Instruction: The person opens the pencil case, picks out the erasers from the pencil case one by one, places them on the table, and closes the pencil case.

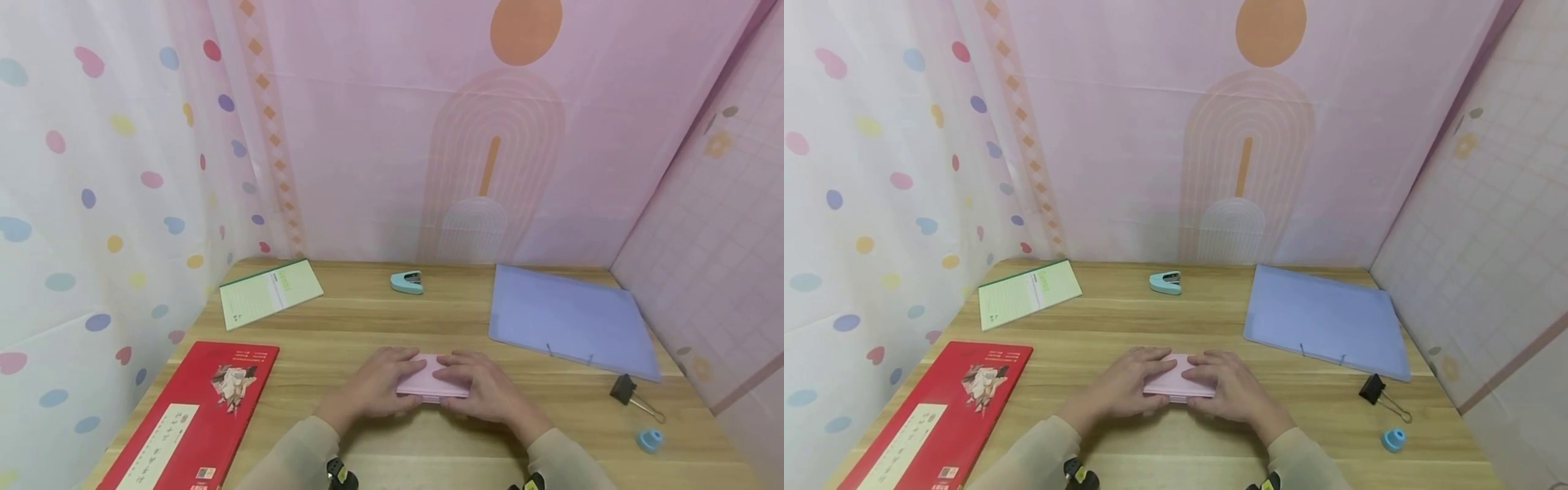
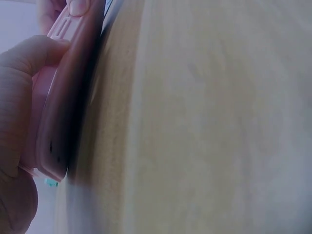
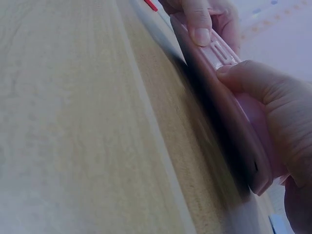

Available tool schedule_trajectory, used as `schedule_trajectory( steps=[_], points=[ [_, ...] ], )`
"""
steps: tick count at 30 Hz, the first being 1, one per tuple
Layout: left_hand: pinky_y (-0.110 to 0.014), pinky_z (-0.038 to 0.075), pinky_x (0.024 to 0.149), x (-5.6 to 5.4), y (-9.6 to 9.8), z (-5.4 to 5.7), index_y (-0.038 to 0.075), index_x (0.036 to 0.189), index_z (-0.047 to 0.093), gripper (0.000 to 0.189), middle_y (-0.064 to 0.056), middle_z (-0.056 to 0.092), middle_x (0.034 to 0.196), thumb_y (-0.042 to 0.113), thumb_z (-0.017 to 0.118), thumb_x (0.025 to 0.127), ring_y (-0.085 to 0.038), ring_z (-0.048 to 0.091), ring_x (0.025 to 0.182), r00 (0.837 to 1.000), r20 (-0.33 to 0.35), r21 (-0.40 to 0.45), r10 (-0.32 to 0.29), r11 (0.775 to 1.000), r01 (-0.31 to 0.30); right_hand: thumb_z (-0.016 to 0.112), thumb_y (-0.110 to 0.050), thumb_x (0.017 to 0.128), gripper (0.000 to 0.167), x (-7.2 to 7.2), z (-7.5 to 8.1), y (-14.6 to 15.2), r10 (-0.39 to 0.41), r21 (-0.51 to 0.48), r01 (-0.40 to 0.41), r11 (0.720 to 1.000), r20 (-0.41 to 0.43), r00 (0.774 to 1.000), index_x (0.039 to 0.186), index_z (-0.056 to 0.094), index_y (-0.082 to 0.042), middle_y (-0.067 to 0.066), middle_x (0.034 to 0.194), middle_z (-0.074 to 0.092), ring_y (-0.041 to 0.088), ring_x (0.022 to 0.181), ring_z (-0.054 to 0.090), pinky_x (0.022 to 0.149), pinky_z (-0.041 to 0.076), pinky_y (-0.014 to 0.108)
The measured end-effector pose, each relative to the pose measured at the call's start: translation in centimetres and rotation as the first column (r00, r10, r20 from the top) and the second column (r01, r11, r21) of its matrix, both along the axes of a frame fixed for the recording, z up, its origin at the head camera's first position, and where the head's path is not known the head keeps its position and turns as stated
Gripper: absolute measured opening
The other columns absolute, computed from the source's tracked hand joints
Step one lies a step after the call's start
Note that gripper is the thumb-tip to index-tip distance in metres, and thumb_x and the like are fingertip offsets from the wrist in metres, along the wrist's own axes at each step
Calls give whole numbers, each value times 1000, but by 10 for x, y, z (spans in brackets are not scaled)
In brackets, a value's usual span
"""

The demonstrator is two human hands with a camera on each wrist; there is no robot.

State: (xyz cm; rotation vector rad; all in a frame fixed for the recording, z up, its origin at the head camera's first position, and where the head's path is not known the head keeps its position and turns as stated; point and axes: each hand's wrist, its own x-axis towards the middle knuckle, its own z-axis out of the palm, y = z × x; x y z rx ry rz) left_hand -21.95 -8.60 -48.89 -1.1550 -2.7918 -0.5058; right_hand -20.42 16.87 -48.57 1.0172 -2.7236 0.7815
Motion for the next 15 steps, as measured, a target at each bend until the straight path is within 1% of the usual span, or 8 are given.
schedule_trajectory(
  steps=[4,8,11,15],
  points=[
    [-49,30,110,-1,1,2,18,137,55,66,-9,45,145,54,65,83,-27,44,131,1000,-17,-13,-8,1000,8,77,-45,76,43,0,0,0,3,4,-3,1000,-30,1000,115,70,-28,-7,133,57,29,127,48,103,38,53],
    [-48,29,111,0,2,3,17,139,53,67,-10,43,146,55,63,84,-28,43,131,1000,-24,-46,-10,999,9,77,-44,76,42,0,0,1,12,5,-12,1000,-53,998,114,71,-27,-6,133,58,30,126,49,102,39,52],
    [-48,29,111,2,2,4,16,139,52,67,-10,43,147,54,61,85,-29,43,131,999,-35,-62,-12,998,10,77,-43,76,41,1,1,1,20,5,-20,1000,-60,998,113,72,-26,-5,132,59,30,125,50,102,40,51],
    [-48,30,110,5,1,7,16,139,53,65,-11,44,146,53,61,86,-29,44,131,999,-37,-58,-16,998,14,77,-43,77,39,1,2,0,27,4,-27,1000,-55,998,112,73,-25,-5,131,59,30,125,50,101,42,50]
  ],
)
